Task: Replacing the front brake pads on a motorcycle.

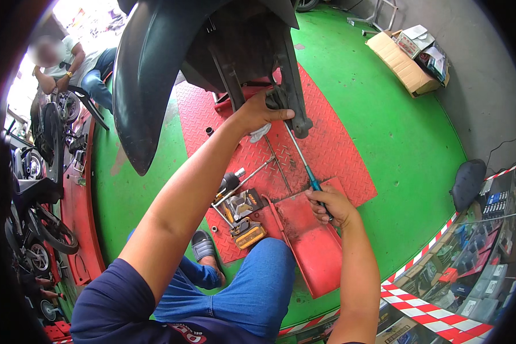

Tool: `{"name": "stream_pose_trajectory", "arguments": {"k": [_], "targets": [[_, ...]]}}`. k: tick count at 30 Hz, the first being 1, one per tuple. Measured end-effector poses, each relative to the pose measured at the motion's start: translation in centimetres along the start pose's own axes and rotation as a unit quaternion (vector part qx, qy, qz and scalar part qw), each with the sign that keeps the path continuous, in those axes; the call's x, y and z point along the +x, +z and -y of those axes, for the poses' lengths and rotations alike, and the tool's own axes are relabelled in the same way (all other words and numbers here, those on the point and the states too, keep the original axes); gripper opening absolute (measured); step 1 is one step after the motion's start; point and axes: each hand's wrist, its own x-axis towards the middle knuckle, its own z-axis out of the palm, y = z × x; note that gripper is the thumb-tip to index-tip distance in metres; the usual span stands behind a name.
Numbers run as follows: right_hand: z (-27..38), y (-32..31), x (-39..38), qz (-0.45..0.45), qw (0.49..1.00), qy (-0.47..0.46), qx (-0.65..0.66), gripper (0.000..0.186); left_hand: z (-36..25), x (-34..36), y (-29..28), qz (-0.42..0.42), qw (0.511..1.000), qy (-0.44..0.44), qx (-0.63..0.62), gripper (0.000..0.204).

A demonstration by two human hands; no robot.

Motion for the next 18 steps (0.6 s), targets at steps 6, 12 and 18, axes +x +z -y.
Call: {"name": "stream_pose_trajectory", "arguments": {"k": [6,12,18], "targets": [[-0.3,0.6,-0.1,-0.022,1.0,-0.014,0.011,0.034,0.9,0.0,0.3,-0.073,0.996,0.002,0.055,0.074],[0.0,1.5,0.3,-0.037,0.999,-0.027,-0.006,0.035,-0.1,-0.5,0.4,-0.047,0.997,0.002,0.053,0.069],[0.8,1.7,0.0,-0.037,0.999,-0.02,-0.001,0.036,1.6,0.4,0.3,-0.079,0.994,-0.011,0.069,0.098]]}}
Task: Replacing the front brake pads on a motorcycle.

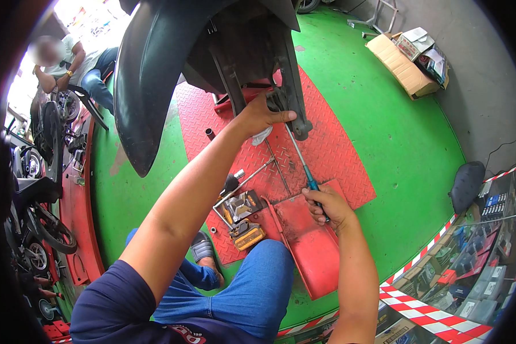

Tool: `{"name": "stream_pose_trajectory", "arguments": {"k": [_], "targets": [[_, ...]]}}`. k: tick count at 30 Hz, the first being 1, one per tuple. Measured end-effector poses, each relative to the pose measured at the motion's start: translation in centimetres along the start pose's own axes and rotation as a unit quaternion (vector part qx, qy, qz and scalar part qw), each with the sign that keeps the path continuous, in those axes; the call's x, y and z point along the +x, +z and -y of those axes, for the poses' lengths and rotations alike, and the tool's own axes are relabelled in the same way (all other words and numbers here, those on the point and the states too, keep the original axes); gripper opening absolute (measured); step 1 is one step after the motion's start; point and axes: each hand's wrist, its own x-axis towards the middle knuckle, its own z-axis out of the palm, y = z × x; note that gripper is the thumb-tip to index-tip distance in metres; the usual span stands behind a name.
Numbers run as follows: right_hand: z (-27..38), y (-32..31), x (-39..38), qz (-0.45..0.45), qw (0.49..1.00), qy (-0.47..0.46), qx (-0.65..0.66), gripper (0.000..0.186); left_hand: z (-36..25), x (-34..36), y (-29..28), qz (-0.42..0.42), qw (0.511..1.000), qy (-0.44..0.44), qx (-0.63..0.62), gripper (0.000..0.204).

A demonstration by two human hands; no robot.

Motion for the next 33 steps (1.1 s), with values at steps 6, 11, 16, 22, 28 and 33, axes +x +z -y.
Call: {"name": "stream_pose_trajectory", "arguments": {"k": [6,11,16,22,28,33], "targets": [[-0.3,1.3,-0.1,-0.071,0.996,-0.027,-0.048,0.036,-1.6,-0.9,0.1,-0.027,0.997,-0.003,0.067,0.105],[-1.0,2.2,0.2,-0.132,0.982,-0.055,-0.123,0.038,-4.9,-3.1,0.0,-0.024,0.996,0.017,0.08,0.081],[-1.7,2.7,0.7,-0.267,0.861,-0.181,-0.394,0.043,-4.7,-2.8,0.3,-0.039,0.993,0.011,0.114,0.077],[-3.2,3.4,2.7,-0.384,0.807,-0.179,-0.413,0.043,-2.4,-1.9,0.6,-0.065,0.991,-0.007,0.116,0.097],[-1.8,1.4,1.4,-0.197,0.943,-0.075,-0.258,0.047,-2.2,-1.1,-0.2,-0.002,0.997,-0.004,0.078,0.104],[-0.3,0.3,-0.2,-0.095,0.985,-0.015,-0.14,0.043,-1.5,-0.5,-0.1,0.009,0.998,0.002,0.062,0.108]]}}
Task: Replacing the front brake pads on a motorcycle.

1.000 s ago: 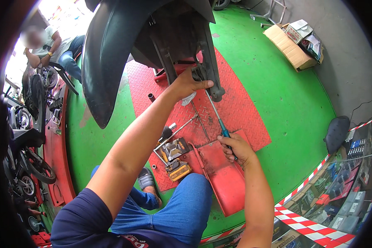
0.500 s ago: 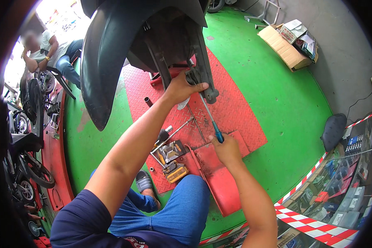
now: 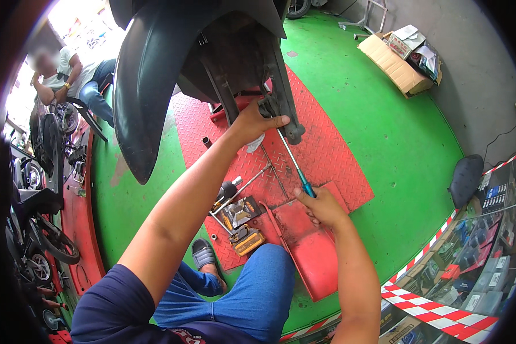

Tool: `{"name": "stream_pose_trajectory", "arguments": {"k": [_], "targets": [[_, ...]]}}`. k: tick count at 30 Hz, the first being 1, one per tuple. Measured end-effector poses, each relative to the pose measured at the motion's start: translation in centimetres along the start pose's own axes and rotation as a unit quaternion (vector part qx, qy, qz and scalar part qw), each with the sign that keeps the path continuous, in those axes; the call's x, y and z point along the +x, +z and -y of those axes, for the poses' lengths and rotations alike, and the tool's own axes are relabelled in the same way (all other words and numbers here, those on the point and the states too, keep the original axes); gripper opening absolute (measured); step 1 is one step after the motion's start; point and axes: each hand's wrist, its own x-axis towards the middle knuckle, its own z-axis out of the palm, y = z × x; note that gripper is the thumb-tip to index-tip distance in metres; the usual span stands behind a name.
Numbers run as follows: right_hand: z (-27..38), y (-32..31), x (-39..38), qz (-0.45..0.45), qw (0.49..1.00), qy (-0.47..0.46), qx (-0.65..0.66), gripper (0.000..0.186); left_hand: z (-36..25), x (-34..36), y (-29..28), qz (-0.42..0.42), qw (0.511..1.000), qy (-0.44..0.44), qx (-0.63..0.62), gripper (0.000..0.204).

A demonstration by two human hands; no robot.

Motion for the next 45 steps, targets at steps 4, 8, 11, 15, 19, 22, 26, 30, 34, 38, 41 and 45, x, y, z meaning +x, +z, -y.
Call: {"name": "stream_pose_trajectory", "arguments": {"k": [4,8,11,15,19,22,26,30,34,38,41,45], "targets": [[-0.4,0.0,-0.1,0.067,0.98,0.021,0.186,0.036,0.4,-0.3,0.2,-0.03,0.999,-0.012,0.016,0.109],[-0.7,0.3,0.2,0.075,0.968,-0.025,0.239,0.034,-0.1,-0.8,0.4,-0.055,0.998,0.003,0.023,0.066],[-0.1,-0.1,0.5,0.172,0.962,0.018,0.211,0.033,-0.6,-1.0,0.4,-0.076,0.995,-0.028,0.054,0.106],[0.3,0.2,1.0,-0.066,0.991,-0.019,-0.114,0.044,-0.9,-1.1,0.3,-0.06,0.998,-0.003,0.029,0.079],[-0.3,1.1,1.9,-0.216,0.926,-0.102,-0.291,0.05,-1.3,-1.4,0.5,-0.073,0.995,-0.013,0.071,0.086],[-0.9,1.8,2.7,-0.269,0.902,-0.12,-0.316,0.04,-1.5,-1.6,0.6,-0.091,0.991,-0.025,0.096,0.086],[-1.5,2.3,3.6,-0.293,0.893,-0.111,-0.323,0.037,-1.5,-1.5,0.6,-0.081,0.992,-0.027,0.093,0.088],[-2.2,3.0,4.6,-0.328,0.886,-0.11,-0.308,0.035,-1.4,-1.4,0.6,-0.074,0.993,-0.022,0.088,0.087],[-2.9,4.0,5.2,-0.366,0.876,-0.095,-0.301,0.032,-1.5,-1.6,0.7,-0.099,0.99,-0.024,0.101,0.075],[-2.9,3.6,4.6,-0.355,0.884,-0.109,-0.284,0.033,-1.2,-1.0,0.6,-0.052,0.997,0.002,0.047,0.06],[-2.2,2.1,3.4,-0.168,0.956,-0.119,-0.208,0.032,-0.4,-0.3,0.2,0.008,0.999,0.028,-0.015,0.047],[-1.4,0.3,2.0,0.02,0.999,0.016,0.044,0.028,0.0,-0.1,0.4,-0.017,1.0,0.027,0.002,0.05]]}}
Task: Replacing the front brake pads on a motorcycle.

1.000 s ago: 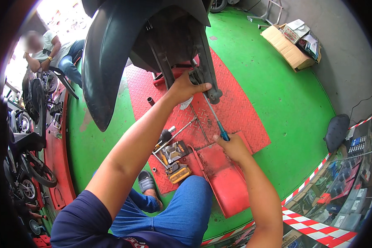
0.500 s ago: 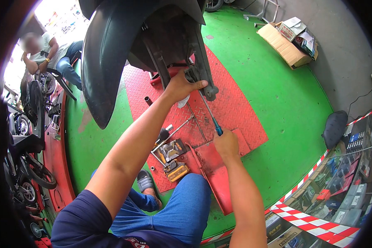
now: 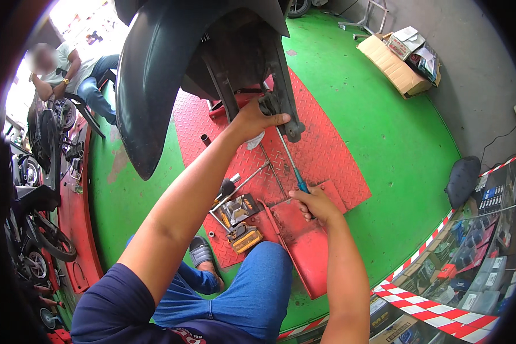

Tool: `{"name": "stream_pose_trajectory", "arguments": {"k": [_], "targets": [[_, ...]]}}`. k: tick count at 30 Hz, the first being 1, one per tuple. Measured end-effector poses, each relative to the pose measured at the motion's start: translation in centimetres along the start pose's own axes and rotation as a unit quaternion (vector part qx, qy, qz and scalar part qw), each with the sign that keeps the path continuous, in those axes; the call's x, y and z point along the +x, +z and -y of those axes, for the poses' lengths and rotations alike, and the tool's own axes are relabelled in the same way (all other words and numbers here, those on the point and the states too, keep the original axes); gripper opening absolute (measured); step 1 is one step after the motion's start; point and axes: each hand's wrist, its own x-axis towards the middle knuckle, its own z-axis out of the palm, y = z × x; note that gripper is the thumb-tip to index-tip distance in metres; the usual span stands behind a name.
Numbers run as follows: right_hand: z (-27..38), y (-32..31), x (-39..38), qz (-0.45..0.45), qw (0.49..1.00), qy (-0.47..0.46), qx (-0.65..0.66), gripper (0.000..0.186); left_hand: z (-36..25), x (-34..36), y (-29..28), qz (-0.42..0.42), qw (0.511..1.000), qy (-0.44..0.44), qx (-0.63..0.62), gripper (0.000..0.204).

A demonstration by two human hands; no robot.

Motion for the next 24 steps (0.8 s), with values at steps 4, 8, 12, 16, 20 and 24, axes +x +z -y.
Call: {"name": "stream_pose_trajectory", "arguments": {"k": [4,8,12,16,20,24], "targets": [[-0.3,-0.5,-0.5,0.067,0.99,-0.01,0.127,0.027,-0.5,-0.8,0.3,-0.055,0.998,-0.03,0.018,0.055],[-0.3,-1.1,-0.4,0.081,0.986,-0.012,0.146,0.027,-1.0,-1.0,0.2,-0.052,0.998,-0.031,-0.002,0.059],[0.7,-1.6,-0.7,0.15,0.974,0.03,0.168,0.028,-1.1,-0.6,-0.3,-0.024,0.999,-0.012,-0.034,0.065],[1.5,-0.6,-1.3,0.068,0.995,0.006,0.075,0.032,-1.0,-0.8,-0.4,0.02,0.998,-0.009,-0.055,0.07],[1.8,0.2,-1.3,-0.021,0.999,-0.02,-0.044,0.037,-0.8,-1.0,-0.1,-0.026,0.999,-0.029,0.029,0.073],[1.3,0.5,-0.4,-0.17,0.946,-0.108,-0.256,0.041,-0.6,-0.9,-0.1,-0.033,0.998,-0.032,0.038,0.097]]}}
